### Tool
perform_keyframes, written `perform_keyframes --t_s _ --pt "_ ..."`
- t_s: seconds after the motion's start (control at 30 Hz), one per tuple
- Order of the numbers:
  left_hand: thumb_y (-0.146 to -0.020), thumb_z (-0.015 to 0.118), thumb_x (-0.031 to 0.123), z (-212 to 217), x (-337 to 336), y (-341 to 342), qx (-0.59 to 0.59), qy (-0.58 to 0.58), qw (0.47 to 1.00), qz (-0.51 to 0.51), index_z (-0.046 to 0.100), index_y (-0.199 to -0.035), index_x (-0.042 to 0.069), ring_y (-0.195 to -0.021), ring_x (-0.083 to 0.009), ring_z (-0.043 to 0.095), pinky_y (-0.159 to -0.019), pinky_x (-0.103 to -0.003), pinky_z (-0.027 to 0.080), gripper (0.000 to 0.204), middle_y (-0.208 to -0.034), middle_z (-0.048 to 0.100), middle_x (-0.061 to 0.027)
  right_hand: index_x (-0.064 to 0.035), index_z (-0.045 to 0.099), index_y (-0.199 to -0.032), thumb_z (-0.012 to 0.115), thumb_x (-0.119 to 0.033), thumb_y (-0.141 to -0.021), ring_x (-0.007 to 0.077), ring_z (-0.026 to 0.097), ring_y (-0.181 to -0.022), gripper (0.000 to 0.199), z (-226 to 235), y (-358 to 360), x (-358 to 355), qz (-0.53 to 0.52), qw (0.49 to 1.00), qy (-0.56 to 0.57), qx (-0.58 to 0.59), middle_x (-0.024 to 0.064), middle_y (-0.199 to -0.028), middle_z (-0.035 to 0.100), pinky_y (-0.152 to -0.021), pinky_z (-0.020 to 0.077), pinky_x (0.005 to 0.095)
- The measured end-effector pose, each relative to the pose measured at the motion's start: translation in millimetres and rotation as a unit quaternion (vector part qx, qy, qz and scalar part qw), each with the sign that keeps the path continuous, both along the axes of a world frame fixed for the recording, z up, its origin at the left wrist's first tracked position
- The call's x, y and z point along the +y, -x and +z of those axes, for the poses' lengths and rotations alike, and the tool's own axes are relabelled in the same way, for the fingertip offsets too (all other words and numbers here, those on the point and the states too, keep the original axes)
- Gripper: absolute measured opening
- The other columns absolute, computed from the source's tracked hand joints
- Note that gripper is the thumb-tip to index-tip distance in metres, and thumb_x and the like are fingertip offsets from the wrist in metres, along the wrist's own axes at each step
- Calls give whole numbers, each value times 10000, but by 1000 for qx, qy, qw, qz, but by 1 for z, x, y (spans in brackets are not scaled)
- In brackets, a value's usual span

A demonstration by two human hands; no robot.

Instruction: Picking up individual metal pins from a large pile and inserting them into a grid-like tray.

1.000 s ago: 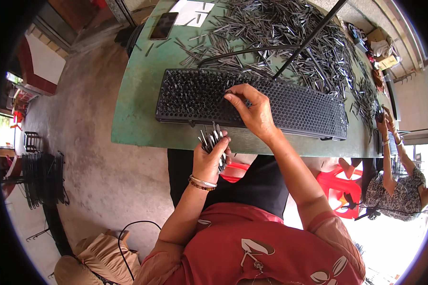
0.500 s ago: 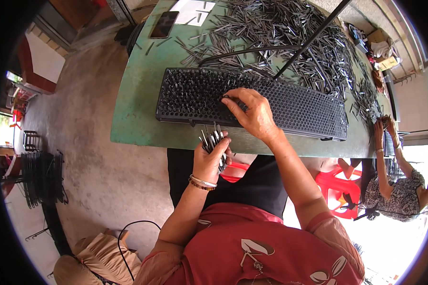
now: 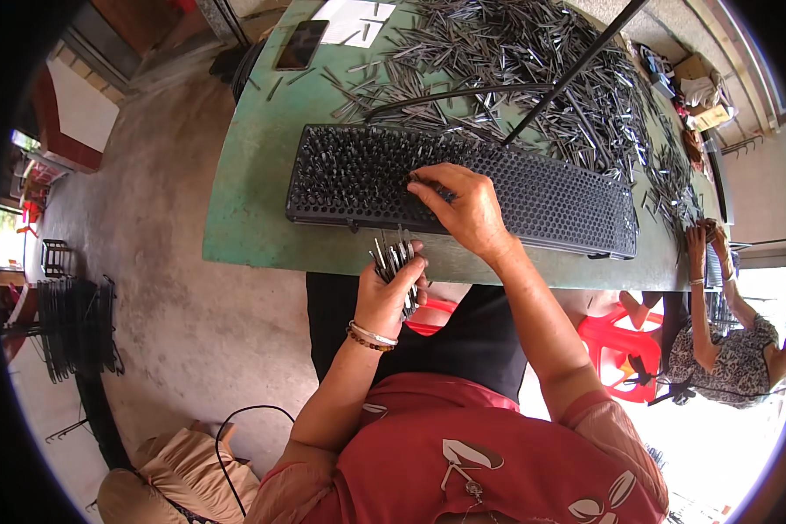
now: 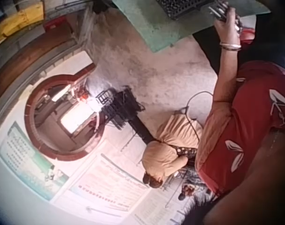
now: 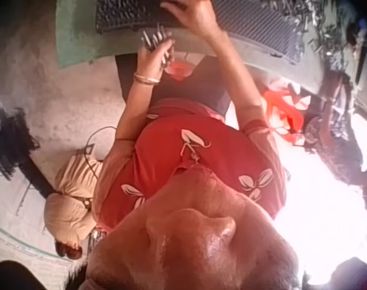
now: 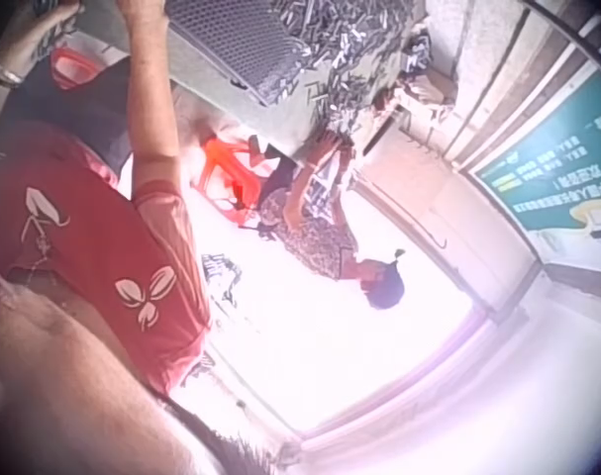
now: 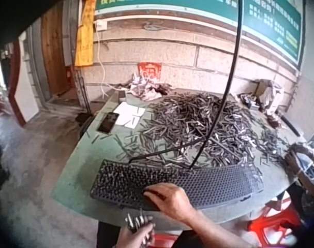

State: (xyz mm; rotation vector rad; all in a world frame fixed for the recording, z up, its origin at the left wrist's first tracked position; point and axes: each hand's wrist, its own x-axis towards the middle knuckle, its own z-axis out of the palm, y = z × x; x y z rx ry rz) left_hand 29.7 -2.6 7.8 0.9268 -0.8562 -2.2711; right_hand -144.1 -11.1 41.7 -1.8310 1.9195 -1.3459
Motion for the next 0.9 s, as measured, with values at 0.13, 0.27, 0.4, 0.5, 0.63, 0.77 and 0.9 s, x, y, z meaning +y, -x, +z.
perform_keyframes --t_s 0.13,0.27,0.4,0.5,0.63,0.77,0.9 --pt "-855 602 59 10 1 2 26 -3 999 -25 555 -1131 -6 -605 -97 559 -507 -237 479 288 -822 622 -69 -3 658 -887 690 -97 -766 316 631 -766 156 1 -1 -2 33 998 33 49 129 -846 655 -677 512 357" --pt "-858 589 60 7 -1 2 33 -19 999 -32 531 -1174 -1 -680 -120 581 -545 -261 506 327 -858 626 -80 -8 662 -910 695 -95 -769 282 642 -756 169 5 -5 -1 8 1000 -10 -24 122 -864 656 -650 516 331" --pt "-859 583 69 6 -3 0 48 -46 997 -43 529 -1177 7 -734 -145 600 -587 -294 537 328 -890 629 -93 -12 670 -942 702 -63 -775 162 644 -754 178 5 -2 -1 -49 995 5 -86 86 -864 668 -647 517 274" --pt "-860 577 70 6 -3 0 52 -71 995 -49 526 -1182 14 -770 -172 617 -631 -321 557 330 -913 631 -107 -20 665 -973 708 -58 -768 156 636 -735 213 0 -7 -2 -74 991 25 -110 80 -850 669 -652 505 268" --pt "-861 570 65 7 -2 1 55 -72 995 -51 531 -1161 16 -813 -194 631 -662 -336 563 306 -936 637 -119 -54 665 -1001 723 -66 -752 183 621 -719 256 -9 -2 -2 -100 991 88 28 67 -819 669 -707 470 296" --pt "-865 567 61 3 -4 -1 60 -70 993 -71 547 -1126 15 -835 -200 635 -678 -331 557 265 -954 641 -127 -71 674 -984 735 -77 -740 198 607 -730 252 -8 -5 1 -116 990 76 34 60 -810 669 -742 442 312" --pt "-866 568 60 4 -4 1 61 -73 993 -67 556 -1116 15 -834 -195 634 -681 -321 551 254 -963 641 -125 -75 679 -962 744 -85 -730 184 593 -729 241 -8 -7 2 -126 988 84 36 53 -806 670 -739 426 310"
